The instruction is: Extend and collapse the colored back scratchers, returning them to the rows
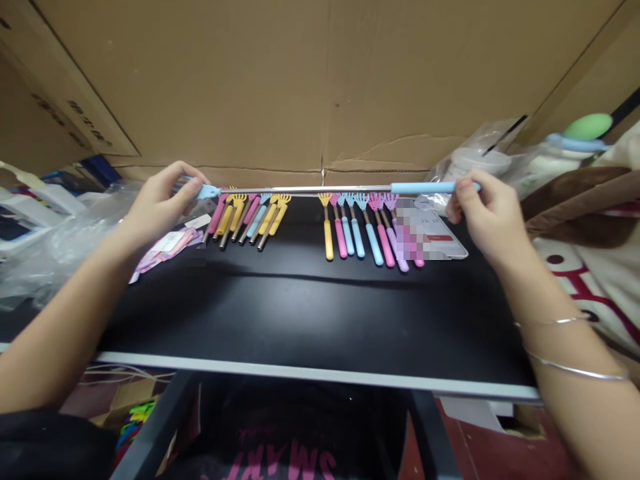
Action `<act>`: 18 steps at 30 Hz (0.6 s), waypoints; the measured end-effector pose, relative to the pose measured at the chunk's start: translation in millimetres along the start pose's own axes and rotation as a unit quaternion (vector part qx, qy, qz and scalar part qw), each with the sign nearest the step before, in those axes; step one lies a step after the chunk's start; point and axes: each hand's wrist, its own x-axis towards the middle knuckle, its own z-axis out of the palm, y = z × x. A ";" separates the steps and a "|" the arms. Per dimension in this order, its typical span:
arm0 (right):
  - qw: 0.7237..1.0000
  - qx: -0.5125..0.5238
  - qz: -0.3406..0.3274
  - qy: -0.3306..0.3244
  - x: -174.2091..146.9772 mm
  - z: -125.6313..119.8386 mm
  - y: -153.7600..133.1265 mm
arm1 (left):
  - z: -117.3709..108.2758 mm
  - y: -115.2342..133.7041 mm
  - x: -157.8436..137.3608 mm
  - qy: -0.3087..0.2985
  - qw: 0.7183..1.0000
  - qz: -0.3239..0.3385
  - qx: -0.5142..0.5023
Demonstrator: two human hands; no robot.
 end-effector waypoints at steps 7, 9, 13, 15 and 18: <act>0.971 0.114 0.125 0.169 -5.9 34.3 -5.6 | 25.4 -4.7 -5.5 0.071 0.997 0.030 0.007; 0.968 0.129 0.099 0.192 -13.6 42.8 -19.9 | 34.1 1.3 -10.6 0.083 0.996 0.034 -0.005; 0.988 0.125 0.086 0.029 -33.6 54.1 -54.1 | 47.7 14.2 -23.0 0.007 0.997 0.058 -0.049; 0.987 0.131 0.077 -0.055 -38.9 54.3 -62.9 | 49.8 17.6 -27.9 -0.031 0.996 0.060 -0.066; 0.977 0.137 0.033 -0.160 -38.8 52.0 -61.4 | 48.3 20.1 -32.9 -0.086 0.991 0.072 -0.079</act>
